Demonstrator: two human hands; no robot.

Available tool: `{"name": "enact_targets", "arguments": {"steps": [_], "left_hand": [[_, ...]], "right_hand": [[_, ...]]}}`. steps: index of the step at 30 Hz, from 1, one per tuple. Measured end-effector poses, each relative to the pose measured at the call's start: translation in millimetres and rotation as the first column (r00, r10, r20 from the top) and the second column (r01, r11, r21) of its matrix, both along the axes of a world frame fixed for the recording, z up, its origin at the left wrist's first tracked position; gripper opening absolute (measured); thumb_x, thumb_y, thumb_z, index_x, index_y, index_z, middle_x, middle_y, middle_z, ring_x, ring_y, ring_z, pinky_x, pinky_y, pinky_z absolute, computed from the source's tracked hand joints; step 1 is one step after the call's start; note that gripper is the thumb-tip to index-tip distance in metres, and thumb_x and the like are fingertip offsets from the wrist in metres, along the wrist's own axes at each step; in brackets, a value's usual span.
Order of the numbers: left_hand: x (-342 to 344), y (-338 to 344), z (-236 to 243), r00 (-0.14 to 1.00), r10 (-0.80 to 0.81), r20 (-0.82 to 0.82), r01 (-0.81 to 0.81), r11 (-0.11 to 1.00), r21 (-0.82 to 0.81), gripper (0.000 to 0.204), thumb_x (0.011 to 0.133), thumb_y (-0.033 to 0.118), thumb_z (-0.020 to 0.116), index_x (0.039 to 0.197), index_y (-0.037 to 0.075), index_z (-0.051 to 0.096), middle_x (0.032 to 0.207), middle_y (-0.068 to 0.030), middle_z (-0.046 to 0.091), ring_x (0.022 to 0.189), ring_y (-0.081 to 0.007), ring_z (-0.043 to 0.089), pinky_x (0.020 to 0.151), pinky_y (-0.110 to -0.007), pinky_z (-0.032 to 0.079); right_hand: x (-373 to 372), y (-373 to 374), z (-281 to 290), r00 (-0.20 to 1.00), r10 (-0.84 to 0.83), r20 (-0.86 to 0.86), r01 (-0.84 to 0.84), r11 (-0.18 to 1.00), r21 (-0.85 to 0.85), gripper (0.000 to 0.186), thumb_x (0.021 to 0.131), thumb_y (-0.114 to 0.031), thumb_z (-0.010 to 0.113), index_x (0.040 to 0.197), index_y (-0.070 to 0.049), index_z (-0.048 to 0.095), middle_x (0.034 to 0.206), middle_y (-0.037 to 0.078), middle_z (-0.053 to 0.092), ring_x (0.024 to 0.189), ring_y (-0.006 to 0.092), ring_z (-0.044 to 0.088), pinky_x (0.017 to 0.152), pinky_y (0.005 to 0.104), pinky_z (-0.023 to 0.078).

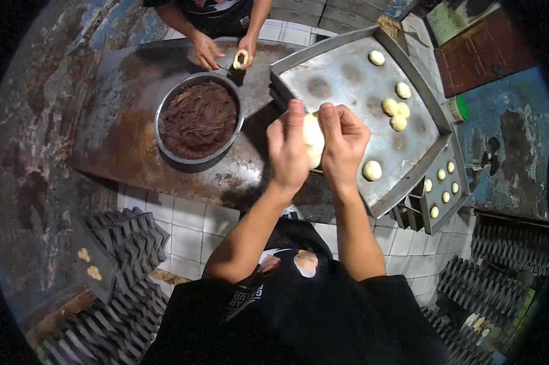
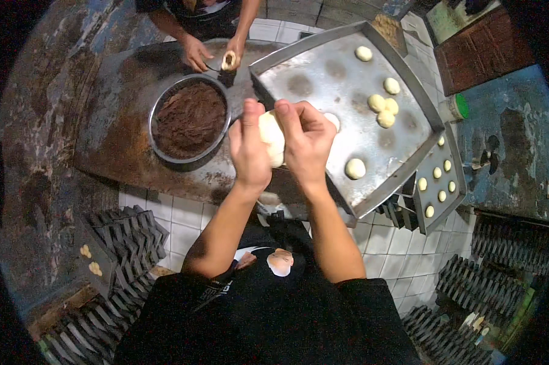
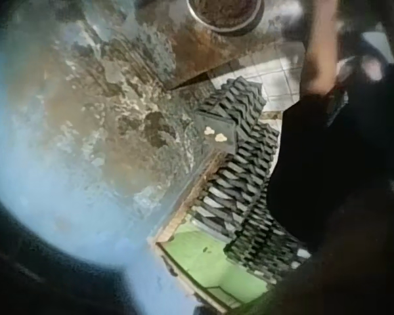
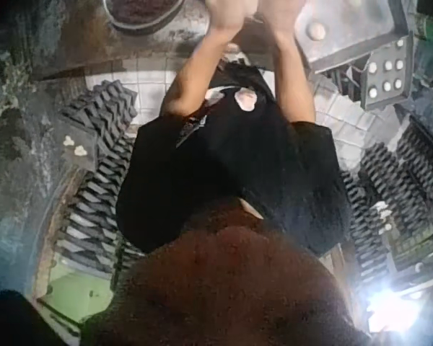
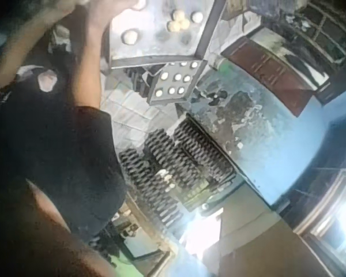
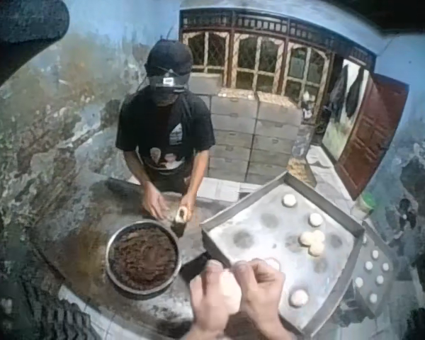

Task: The person takes pieces of dough from a tray, flattens them, adds chocolate filling from a bowl with a spoon, shapes the dough into balls, and places them on a metal tray.

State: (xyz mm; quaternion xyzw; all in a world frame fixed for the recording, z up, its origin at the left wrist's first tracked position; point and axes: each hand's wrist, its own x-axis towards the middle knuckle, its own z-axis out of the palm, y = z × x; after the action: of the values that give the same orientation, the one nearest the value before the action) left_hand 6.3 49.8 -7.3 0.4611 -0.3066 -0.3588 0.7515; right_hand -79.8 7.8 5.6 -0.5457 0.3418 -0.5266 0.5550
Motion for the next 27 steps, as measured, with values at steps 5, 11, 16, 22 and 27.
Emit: {"name": "enact_targets", "arguments": {"steps": [5, 11, 16, 22, 27], "left_hand": [[78, 53, -22, 0.860, -0.265, -0.436, 0.272, 0.961, -0.047, 0.045, 0.109, 0.052, 0.049, 0.092, 0.011, 0.057, 0.087, -0.0003, 0.063, 0.080, -0.0101, 0.062, 0.072, -0.026, 0.051], [128, 135, -140, 0.834, -0.437, 0.339, 0.415, 0.899, 0.137, 0.062, 0.075, 0.016, 0.094, 0.127, 0.003, 0.064, 0.125, -0.0126, 0.068, 0.112, -0.0261, 0.067, 0.099, -0.039, 0.053], [160, 166, -149, 0.737, -0.324, 0.594, 0.254, 0.946, 0.201, 0.056, 0.077, 0.011, 0.092, 0.125, 0.000, 0.067, 0.112, -0.0116, 0.076, 0.101, -0.0232, 0.072, 0.095, -0.038, 0.055], [228, 209, -163, 0.978, -0.050, -0.203, 0.187, 0.645, 0.741, 0.029, 0.089, 0.011, 0.087, 0.111, 0.008, 0.068, 0.087, 0.0016, 0.071, 0.064, -0.0056, 0.058, 0.052, -0.022, 0.043], [281, 243, -177, 0.979, 0.083, -0.189, 0.094, 0.635, 0.766, 0.024, 0.091, 0.015, 0.087, 0.104, 0.010, 0.068, 0.083, 0.0051, 0.065, 0.062, -0.0041, 0.054, 0.050, -0.023, 0.040]], "right_hand": [[39, 23, 27, 0.884, 0.465, -0.040, -0.425, 0.838, 0.341, 0.039, 0.108, -0.034, 0.068, 0.096, 0.002, 0.079, 0.083, -0.003, 0.071, 0.073, 0.0030, 0.060, 0.063, 0.0217, 0.047], [82, 43, -21, 0.676, 0.499, -0.542, -0.490, 0.854, 0.175, 0.071, 0.112, -0.058, 0.040, 0.102, 0.000, 0.080, 0.074, 0.008, 0.060, 0.075, 0.0215, 0.060, 0.078, 0.0359, 0.049], [52, 78, -250, 0.466, 0.629, -0.623, -0.367, 0.778, 0.510, 0.079, 0.101, -0.074, 0.052, 0.114, 0.001, 0.075, 0.102, 0.022, 0.077, 0.090, 0.0305, 0.076, 0.081, 0.0464, 0.060], [7, 167, -373, 0.104, -0.068, -0.992, -0.578, 0.807, -0.116, 0.023, 0.103, -0.016, 0.052, 0.116, -0.002, 0.064, 0.111, 0.020, 0.074, 0.099, 0.0430, 0.074, 0.077, 0.0546, 0.060], [98, 109, -246, 0.113, 0.310, -0.944, -0.529, 0.823, 0.207, 0.027, 0.099, -0.013, 0.055, 0.123, -0.004, 0.064, 0.117, 0.023, 0.070, 0.097, 0.0462, 0.072, 0.081, 0.0544, 0.059]]}}
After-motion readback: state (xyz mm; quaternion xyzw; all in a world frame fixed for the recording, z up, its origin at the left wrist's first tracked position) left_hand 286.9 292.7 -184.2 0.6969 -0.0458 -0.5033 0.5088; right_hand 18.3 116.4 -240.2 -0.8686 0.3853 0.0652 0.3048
